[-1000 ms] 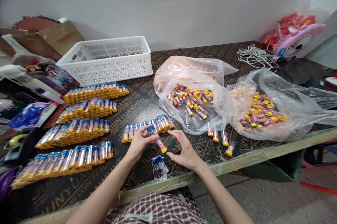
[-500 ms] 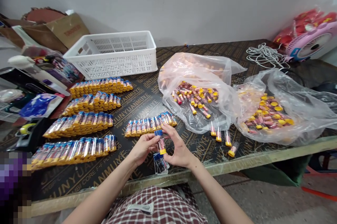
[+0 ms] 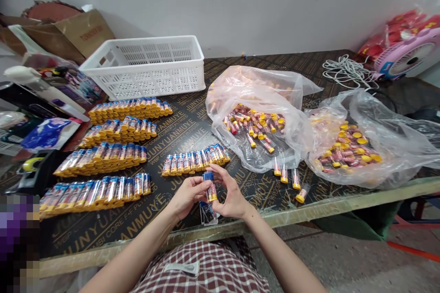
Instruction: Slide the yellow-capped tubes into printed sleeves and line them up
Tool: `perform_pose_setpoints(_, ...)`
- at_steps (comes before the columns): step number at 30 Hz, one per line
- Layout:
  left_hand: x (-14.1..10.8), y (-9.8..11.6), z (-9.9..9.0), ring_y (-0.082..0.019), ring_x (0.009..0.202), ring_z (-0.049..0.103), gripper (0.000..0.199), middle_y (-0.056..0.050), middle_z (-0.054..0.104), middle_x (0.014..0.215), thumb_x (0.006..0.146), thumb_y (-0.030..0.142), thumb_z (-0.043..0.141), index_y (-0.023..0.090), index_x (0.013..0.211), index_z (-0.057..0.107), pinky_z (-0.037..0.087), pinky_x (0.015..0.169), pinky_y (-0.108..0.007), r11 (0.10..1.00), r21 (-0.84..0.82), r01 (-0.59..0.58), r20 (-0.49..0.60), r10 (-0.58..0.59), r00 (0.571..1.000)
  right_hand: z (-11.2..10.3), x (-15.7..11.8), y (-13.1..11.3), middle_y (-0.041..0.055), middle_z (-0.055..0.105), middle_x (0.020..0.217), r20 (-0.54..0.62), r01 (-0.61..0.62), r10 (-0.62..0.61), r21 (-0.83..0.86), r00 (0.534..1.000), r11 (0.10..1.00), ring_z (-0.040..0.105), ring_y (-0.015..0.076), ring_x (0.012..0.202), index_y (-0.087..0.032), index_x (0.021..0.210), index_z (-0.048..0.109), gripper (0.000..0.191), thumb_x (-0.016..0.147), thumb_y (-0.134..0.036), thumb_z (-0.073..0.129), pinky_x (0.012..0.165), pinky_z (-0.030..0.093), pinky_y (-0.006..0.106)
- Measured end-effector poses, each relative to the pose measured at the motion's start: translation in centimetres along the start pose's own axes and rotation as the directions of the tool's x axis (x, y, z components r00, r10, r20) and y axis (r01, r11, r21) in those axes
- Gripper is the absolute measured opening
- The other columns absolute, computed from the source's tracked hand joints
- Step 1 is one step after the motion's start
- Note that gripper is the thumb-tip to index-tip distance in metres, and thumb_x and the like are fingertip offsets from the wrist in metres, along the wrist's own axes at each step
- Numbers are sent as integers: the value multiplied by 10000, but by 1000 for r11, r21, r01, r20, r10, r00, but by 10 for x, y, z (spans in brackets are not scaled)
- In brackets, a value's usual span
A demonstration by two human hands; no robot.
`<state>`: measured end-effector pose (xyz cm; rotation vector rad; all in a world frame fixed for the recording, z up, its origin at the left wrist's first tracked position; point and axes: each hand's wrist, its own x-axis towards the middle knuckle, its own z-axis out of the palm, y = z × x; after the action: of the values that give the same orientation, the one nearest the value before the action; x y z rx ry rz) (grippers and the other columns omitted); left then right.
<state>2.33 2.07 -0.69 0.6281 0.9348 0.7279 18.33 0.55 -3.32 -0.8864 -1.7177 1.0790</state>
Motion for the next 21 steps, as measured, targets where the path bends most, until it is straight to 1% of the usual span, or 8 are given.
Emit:
perform_pose_setpoints(12, 1, -3, -1, -77, 501, 549, 403, -28, 642, 645, 594, 426, 797, 81, 759, 671, 447, 514, -200, 1000, 2, -2, 11, 2, 1000, 2, -1, 3, 94, 436, 1372, -34, 34, -32, 42, 999, 999, 475, 250, 1231, -254, 1416, 237, 914, 572, -20, 499, 1035, 417, 420)
perform_pose_setpoints(21, 0, -3, 0, -72, 488, 543, 372, -24, 638, 615, 609, 419, 790, 91, 722, 655, 434, 502, -186, 1000, -5, -10, 7, 10, 1000, 3, 0, 0, 101, 439, 1369, -42, 41, -39, 42, 998, 998, 480, 251, 1225, -245, 1415, 235, 916, 566, -13, 491, 1025, 427, 418)
